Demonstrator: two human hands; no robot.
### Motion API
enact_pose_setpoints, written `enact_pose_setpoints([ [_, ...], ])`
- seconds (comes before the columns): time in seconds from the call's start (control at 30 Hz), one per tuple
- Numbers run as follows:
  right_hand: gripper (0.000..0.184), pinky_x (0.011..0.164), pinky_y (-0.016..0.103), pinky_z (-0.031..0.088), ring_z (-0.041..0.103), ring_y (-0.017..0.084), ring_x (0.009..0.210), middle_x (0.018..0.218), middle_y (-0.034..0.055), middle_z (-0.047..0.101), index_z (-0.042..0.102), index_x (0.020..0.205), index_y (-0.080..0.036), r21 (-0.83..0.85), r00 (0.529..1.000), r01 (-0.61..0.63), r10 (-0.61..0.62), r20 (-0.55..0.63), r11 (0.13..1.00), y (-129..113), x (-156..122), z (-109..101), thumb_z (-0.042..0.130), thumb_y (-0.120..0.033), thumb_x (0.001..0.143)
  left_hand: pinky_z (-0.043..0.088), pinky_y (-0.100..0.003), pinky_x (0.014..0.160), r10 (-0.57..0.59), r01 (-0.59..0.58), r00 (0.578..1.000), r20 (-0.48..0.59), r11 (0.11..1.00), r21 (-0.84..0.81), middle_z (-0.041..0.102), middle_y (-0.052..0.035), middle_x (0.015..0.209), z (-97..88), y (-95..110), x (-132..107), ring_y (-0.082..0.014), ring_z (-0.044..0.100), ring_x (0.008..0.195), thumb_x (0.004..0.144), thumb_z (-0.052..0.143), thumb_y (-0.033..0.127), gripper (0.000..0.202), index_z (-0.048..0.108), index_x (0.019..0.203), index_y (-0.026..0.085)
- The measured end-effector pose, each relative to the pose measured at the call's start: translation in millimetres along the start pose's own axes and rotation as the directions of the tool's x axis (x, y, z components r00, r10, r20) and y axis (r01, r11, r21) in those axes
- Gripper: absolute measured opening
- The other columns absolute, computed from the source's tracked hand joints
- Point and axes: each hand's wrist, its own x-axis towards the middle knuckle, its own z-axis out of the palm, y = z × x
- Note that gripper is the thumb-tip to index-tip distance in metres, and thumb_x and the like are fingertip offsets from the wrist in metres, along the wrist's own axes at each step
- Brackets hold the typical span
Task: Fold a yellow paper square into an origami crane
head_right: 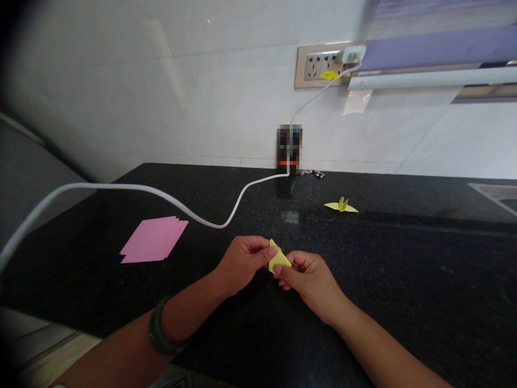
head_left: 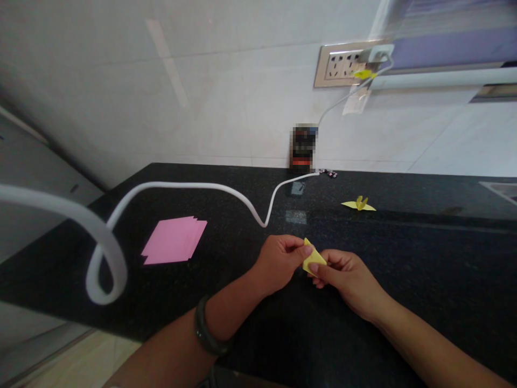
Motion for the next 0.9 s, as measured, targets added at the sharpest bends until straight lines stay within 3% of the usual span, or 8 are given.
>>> enact_pose_setpoints([
  [0.23,0.017,0.049,0.021,0.039,0.047,0.008,0.051,0.056,-0.0016,0.054,0.056,0.06,-0.015,-0.035,0.999,0.004,-0.002,0.037,0.999,-6.3,-2.5,1.0,0.059,-0.028,0.07,0.035,-0.022,0.051,0.022,-0.021,0.998,-0.067,1.0,0.019,0.055,-0.001,0.056,0.8,3.7,-3.5,-0.0099,0.046,0.053,0.069,0.054,0.037,0.027,0.062,0.062,0.012],
  [0.47,0.017,0.049,0.02,0.037,0.047,0.007,0.048,0.054,-0.0017,0.055,0.057,0.059,-0.015,-0.004,0.998,-0.024,0.024,0.06,1.0,-5.9,-2.8,1.8,0.06,-0.028,0.069,0.033,-0.021,0.047,-0.056,0.047,0.993,-0.1,0.994,-0.095,0.048,0.0004,0.047,3.0,3.7,-1.0,-0.0077,0.042,0.046,0.073,0.047,0.043,0.039,0.056,0.052,0.012],
  [0.6,0.017,0.049,0.021,0.038,0.047,0.008,0.049,0.055,-0.0011,0.056,0.057,0.06,-0.014,0.046,0.999,-0.027,0.026,0.032,0.999,-2.3,-1.4,1.2,0.061,-0.029,0.068,0.035,-0.021,0.051,-0.025,0.021,0.999,-0.038,0.992,-0.123,0.053,-0.0006,0.055,2.0,2.5,0.0,-0.0082,0.045,0.051,0.073,0.048,0.043,0.034,0.059,0.062,0.012],
  [0.7,0.017,0.049,0.021,0.037,0.047,0.008,0.048,0.055,-0.0012,0.055,0.058,0.06,-0.014,0.041,0.999,-0.029,0.028,0.034,0.999,-3.5,-1.5,2.1,0.061,-0.029,0.068,0.037,-0.021,0.053,-0.005,-0.001,0.997,-0.079,0.997,-0.083,0.056,-0.0014,0.06,1.7,2.8,-0.7,-0.0089,0.047,0.054,0.067,0.057,0.036,0.025,0.06,0.067,0.011],
  [0.9,0.018,0.049,0.021,0.037,0.047,0.008,0.049,0.054,-0.0009,0.055,0.057,0.059,-0.014,0.026,0.999,-0.023,0.022,0.036,0.999,-5.0,-2.9,2.3,0.061,-0.029,0.068,0.038,-0.021,0.052,-0.002,0.0,0.993,-0.115,1.0,-0.017,0.056,-0.0017,0.058,3.0,2.5,-0.8,-0.0091,0.047,0.053,0.069,0.055,0.037,0.027,0.061,0.066,0.011],
])
